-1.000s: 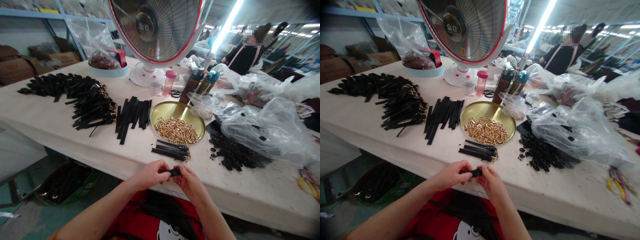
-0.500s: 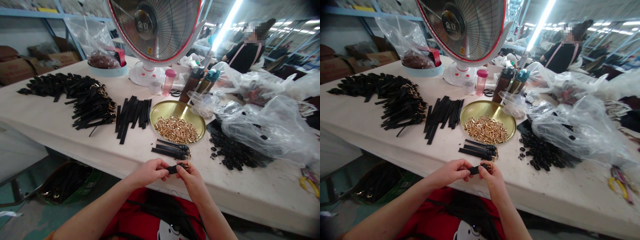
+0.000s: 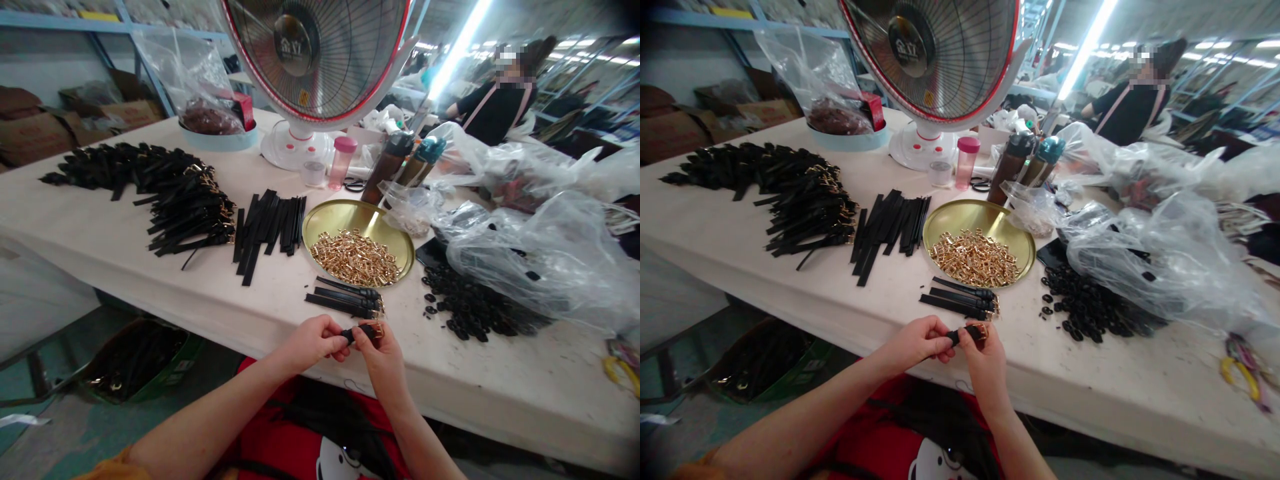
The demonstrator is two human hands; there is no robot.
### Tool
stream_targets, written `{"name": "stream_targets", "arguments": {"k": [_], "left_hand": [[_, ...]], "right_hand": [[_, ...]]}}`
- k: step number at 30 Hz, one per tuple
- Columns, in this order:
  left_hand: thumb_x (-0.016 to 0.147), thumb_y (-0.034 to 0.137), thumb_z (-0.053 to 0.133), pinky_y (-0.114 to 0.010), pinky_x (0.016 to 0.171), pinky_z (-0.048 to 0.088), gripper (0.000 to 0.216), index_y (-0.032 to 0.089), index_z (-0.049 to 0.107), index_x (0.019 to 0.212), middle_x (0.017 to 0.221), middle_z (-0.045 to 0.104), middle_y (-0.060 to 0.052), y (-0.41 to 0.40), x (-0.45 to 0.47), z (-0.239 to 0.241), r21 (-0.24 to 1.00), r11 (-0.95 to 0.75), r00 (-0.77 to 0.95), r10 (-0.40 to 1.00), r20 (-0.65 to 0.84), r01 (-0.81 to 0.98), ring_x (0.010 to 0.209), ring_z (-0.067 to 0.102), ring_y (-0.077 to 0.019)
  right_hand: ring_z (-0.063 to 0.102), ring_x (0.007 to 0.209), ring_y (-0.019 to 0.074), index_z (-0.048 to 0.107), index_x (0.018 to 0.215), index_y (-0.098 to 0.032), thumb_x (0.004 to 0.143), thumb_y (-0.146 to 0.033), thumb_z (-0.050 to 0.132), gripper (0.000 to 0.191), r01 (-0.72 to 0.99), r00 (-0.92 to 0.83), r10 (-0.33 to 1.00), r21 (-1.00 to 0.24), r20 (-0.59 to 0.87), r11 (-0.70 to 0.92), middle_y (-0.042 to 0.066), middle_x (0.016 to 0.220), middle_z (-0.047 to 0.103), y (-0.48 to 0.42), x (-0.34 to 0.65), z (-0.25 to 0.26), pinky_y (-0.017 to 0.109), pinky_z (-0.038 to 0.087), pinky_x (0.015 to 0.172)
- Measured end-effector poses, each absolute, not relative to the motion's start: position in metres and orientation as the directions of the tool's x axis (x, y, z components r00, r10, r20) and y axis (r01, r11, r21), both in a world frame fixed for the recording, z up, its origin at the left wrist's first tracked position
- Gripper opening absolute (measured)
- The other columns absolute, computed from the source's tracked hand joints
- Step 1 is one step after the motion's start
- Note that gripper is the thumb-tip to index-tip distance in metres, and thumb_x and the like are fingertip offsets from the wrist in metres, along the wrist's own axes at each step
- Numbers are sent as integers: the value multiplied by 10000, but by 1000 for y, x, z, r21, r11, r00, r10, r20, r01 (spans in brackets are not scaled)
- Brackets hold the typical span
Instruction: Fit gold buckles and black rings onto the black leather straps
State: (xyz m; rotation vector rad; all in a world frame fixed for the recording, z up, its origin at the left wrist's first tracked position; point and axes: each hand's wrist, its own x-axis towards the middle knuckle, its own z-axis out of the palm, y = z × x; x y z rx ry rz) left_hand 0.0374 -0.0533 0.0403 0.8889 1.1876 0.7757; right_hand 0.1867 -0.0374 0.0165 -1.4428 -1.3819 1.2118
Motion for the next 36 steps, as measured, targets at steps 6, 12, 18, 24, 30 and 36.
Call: {"name": "stream_targets", "arguments": {"k": [6, 12, 18, 24, 30, 36], "left_hand": [[674, 275, 586, -235, 562, 403, 192, 142, 456, 721, 632, 621, -16, -48, 41, 33, 897, 442, 166, 886, -433, -16, 586, 586, -127], [634, 244, 614, -233, 577, 412, 167, 133, 503, 693, 600, 585, 11, -43, 36, 36, 933, 356, 192, 914, -359, 49, 590, 554, -116], [625, 206, 615, -233, 588, 415, 168, 121, 532, 744, 603, 591, 8, -46, 33, 44, 917, 399, 245, 888, -389, 7, 587, 551, -108], [633, 204, 601, -252, 597, 430, 168, 123, 512, 750, 618, 600, -8, -48, 42, 32, 907, 419, 195, 893, -406, -32, 588, 566, -120], [645, 200, 572, -241, 600, 432, 143, 118, 563, 763, 653, 614, -13, -45, 35, 35, 940, 315, 243, 909, -339, 135, 619, 564, -126], [677, 282, 556, -227, 586, 437, 213, 125, 568, 820, 706, 631, -27, -46, 31, 38, 927, 311, 324, 872, -366, 209, 622, 576, -133]], "right_hand": [[517, 638, 159, 504, 808, -191, 702, -379, 596, 234, 279, 1, 996, -956, -89, -85, -3, 687, 536, -35, 182, 16, 296, 430, 598], [493, 538, 128, 527, 807, -179, 672, -411, 625, 286, 125, -85, 965, -963, -249, -237, -35, 576, 513, -30, 191, 16, 270, 409, 547], [531, 612, 154, 528, 897, -206, 646, -370, 660, 328, 187, -181, 967, -972, -178, -143, -9, 675, 570, -31, 200, 20, 280, 421, 582], [520, 573, 153, 521, 806, -202, 672, -383, 622, 247, 334, -67, 996, -942, -62, -36, -5, 637, 563, -38, 191, 19, 282, 414, 557], [494, 526, 139, 519, 770, -197, 629, -404, 656, 285, 266, -170, 967, -954, -189, -139, -28, 565, 534, -32, 197, 17, 263, 389, 508], [493, 541, 137, 521, 809, -192, 637, -427, 649, 319, 186, -185, 954, -962, -236, -201, -27, 568, 535, -32, 203, 15, 256, 377, 519]]}}
